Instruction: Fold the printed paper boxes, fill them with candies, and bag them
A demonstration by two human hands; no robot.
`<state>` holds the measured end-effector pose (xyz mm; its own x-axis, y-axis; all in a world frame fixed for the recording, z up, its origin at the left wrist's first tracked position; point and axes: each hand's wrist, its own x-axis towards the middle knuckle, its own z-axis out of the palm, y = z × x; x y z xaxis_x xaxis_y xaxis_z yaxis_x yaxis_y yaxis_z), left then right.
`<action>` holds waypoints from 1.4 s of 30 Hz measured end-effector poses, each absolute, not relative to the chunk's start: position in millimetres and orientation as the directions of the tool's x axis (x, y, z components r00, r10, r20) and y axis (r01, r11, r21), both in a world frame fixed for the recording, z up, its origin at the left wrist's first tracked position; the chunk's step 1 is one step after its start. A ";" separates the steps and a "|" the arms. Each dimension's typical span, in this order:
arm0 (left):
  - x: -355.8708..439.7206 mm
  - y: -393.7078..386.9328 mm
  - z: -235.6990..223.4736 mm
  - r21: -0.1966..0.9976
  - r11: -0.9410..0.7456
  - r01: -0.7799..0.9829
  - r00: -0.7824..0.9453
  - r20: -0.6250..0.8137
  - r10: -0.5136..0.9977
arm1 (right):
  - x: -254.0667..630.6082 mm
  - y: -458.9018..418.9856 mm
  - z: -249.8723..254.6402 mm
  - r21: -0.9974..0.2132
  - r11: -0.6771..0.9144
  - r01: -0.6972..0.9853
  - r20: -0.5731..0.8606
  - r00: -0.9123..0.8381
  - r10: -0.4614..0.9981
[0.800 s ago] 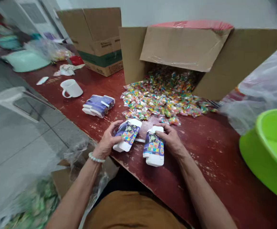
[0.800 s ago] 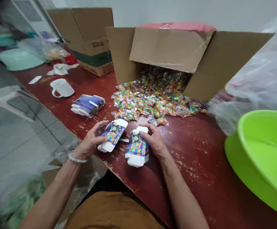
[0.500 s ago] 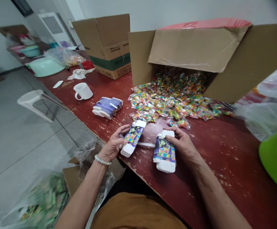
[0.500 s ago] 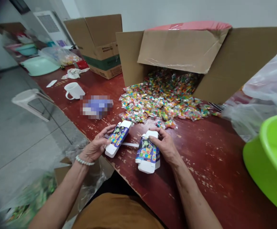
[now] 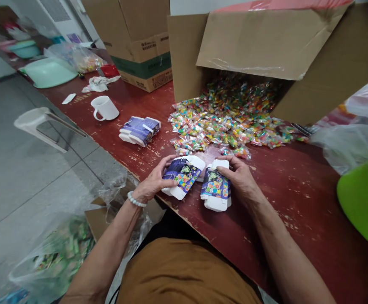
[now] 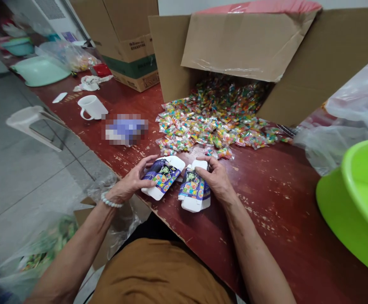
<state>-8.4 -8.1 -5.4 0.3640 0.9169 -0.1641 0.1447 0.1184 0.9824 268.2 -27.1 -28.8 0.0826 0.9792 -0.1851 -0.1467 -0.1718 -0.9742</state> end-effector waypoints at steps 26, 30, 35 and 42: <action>-59.0 34.4 4.0 0.986 0.142 0.092 -0.210 -0.120 0.970 | 296.6 -39.3 -28.2 -0.978 -0.207 0.013 -0.201 0.181 0.963; -69.5 56.6 -0.9 0.894 0.042 0.445 -0.210 0.059 0.976 | 295.4 -39.9 -30.8 -0.973 -0.228 -0.026 -0.229 0.176 0.957; -78.1 80.1 -3.5 0.805 -0.009 0.593 -0.205 0.161 0.965 | 291.3 -39.8 -31.8 -0.975 -0.222 -0.011 -0.219 0.211 0.953; -88.3 110.3 -0.3 0.538 -0.017 0.842 -0.128 0.231 0.964 | 268.9 -36.5 -20.5 -0.977 -0.209 -0.051 -0.215 0.244 0.946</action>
